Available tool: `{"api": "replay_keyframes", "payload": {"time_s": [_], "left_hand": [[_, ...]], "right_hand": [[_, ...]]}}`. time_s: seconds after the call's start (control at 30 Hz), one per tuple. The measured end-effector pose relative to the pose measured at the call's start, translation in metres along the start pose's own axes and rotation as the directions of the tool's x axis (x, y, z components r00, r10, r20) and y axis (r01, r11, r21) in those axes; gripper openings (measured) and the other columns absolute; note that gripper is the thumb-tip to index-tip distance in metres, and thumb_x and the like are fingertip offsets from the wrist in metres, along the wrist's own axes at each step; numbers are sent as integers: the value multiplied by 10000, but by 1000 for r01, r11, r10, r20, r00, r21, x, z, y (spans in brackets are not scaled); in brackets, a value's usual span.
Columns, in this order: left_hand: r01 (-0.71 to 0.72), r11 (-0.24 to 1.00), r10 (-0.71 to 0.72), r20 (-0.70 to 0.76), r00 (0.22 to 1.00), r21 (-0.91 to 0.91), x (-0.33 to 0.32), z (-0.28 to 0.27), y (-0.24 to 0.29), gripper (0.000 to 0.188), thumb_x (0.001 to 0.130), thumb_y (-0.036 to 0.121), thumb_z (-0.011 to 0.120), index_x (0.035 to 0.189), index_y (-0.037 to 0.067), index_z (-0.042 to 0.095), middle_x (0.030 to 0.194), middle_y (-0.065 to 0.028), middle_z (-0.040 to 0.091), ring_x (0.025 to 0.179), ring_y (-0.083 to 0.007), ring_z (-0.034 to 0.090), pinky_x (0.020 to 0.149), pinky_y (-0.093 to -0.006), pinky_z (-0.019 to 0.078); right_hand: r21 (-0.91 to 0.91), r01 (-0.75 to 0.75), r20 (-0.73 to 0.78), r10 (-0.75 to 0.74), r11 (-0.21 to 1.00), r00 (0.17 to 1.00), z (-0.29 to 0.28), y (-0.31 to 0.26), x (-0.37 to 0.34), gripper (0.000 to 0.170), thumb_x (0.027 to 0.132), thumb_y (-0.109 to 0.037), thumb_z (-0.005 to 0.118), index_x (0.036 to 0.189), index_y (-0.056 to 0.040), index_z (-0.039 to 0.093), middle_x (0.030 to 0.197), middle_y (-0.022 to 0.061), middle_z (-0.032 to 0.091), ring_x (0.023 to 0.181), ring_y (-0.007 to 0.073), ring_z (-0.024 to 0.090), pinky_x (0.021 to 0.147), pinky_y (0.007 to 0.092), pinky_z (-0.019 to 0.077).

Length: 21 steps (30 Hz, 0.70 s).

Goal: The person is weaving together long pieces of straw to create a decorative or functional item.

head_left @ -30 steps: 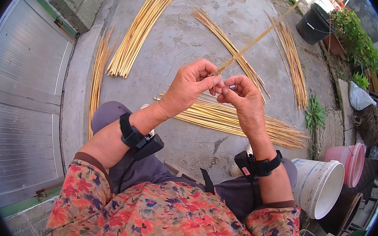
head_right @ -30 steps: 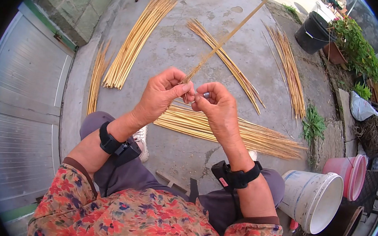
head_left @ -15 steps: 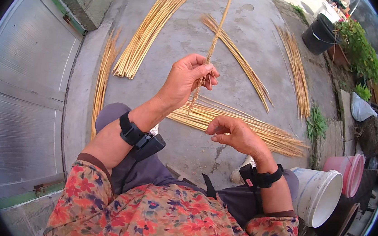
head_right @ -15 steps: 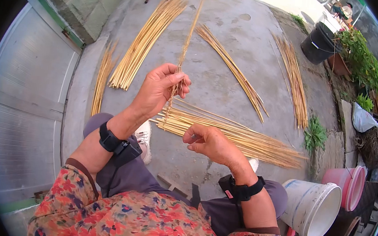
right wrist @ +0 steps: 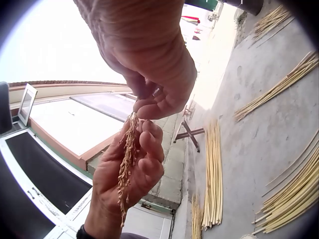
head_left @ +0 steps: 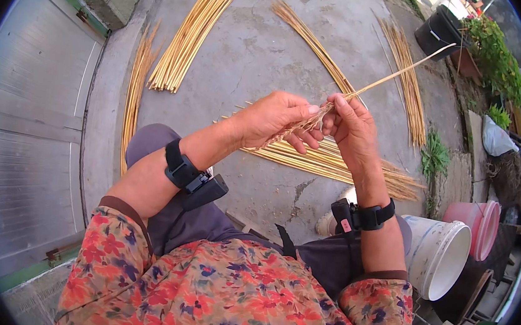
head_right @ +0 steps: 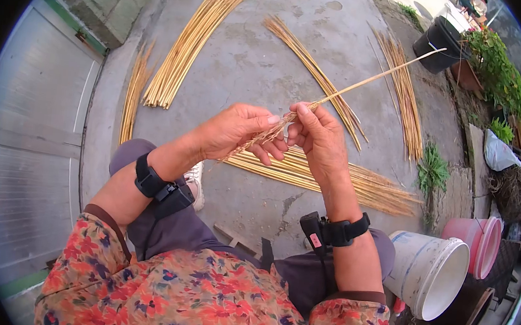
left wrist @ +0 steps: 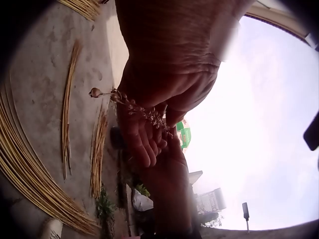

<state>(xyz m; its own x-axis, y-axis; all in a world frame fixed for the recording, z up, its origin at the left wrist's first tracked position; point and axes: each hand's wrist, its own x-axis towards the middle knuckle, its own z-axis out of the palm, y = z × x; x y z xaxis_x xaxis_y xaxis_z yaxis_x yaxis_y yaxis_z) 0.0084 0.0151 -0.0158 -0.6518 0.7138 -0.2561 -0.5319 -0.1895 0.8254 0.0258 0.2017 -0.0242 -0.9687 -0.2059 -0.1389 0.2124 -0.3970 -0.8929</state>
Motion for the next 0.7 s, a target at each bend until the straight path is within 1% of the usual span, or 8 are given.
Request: {"api": "replay_keyframes", "payload": {"time_s": [0.03, 0.1, 0.17, 0.23, 0.4, 0.47, 0.6, 0.7], "left_hand": [[5, 1000, -5, 2, 1000, -2, 0, -1, -1, 281, 925, 206, 445, 986, -57, 521, 888, -164, 599, 795, -244, 630, 621, -304, 540], [10, 1000, -10, 12, 1000, -5, -2, -3, -2, 288, 926, 206, 441, 1002, -60, 519, 915, -167, 598, 814, -246, 627, 637, -311, 538], [70, 998, -70, -57, 996, 2, -6, -4, 0, 276, 923, 188, 443, 1027, -56, 520, 947, -164, 595, 843, -243, 621, 664, -318, 533], [56, 998, -55, -30, 998, 36, -9, -5, 0, 260, 919, 173, 449, 1028, -52, 522, 942, -161, 597, 843, -241, 621, 666, -316, 533], [24, 998, -24, -5, 1000, 62, -12, -4, -1, 229, 902, 114, 450, 1007, -77, 520, 904, -162, 595, 817, -215, 623, 647, -308, 541], [38, 995, -37, -4, 999, 91, -11, -6, -2, 217, 897, 117, 480, 1035, -43, 527, 912, -133, 610, 831, -219, 630, 661, -292, 530], [42, 991, -40, -14, 999, 128, -12, -6, -2, 216, 892, 123, 493, 1027, -40, 536, 909, -125, 612, 826, -206, 633, 669, -284, 532], [15, 975, -9, -28, 1000, 224, -11, -7, -2, 213, 887, 128, 507, 1013, -39, 546, 906, -120, 614, 817, -191, 635, 661, -266, 531]], "right_hand": [[80, -24, 23, 22, 996, 1000, -5, -1, 1, 208, 899, -193, 506, 976, -4, 547, 808, 68, 595, 636, 96, 572, 595, 235, 495], [98, -17, 4, 17, 995, 1000, -11, -2, -1, 208, 902, -183, 496, 987, 2, 540, 829, 79, 598, 652, 108, 582, 614, 247, 504], [113, -12, -18, 14, 993, 1000, -14, -3, -4, 208, 905, -174, 487, 997, 8, 532, 849, 91, 600, 668, 121, 591, 632, 259, 514], [159, -35, -6, 37, 987, 999, -14, -4, -7, 210, 907, -155, 471, 1020, 16, 517, 871, 112, 599, 692, 150, 602, 655, 278, 520], [141, -28, -32, 33, 990, 999, -16, -4, -10, 205, 900, -123, 449, 1032, 22, 510, 876, 124, 598, 694, 163, 602, 651, 290, 519], [140, -28, -38, 34, 990, 999, -16, -5, -11, 206, 896, -117, 447, 1034, 23, 509, 876, 124, 598, 693, 164, 602, 648, 291, 519], [136, -35, -33, 40, 990, 999, -18, -5, -11, 201, 894, -116, 444, 1024, 20, 513, 865, 117, 600, 680, 158, 600, 639, 289, 518], [119, -37, -30, 41, 992, 999, -17, -6, -11, 191, 895, -118, 444, 1011, 15, 519, 855, 111, 601, 669, 153, 598, 635, 284, 517]]}}
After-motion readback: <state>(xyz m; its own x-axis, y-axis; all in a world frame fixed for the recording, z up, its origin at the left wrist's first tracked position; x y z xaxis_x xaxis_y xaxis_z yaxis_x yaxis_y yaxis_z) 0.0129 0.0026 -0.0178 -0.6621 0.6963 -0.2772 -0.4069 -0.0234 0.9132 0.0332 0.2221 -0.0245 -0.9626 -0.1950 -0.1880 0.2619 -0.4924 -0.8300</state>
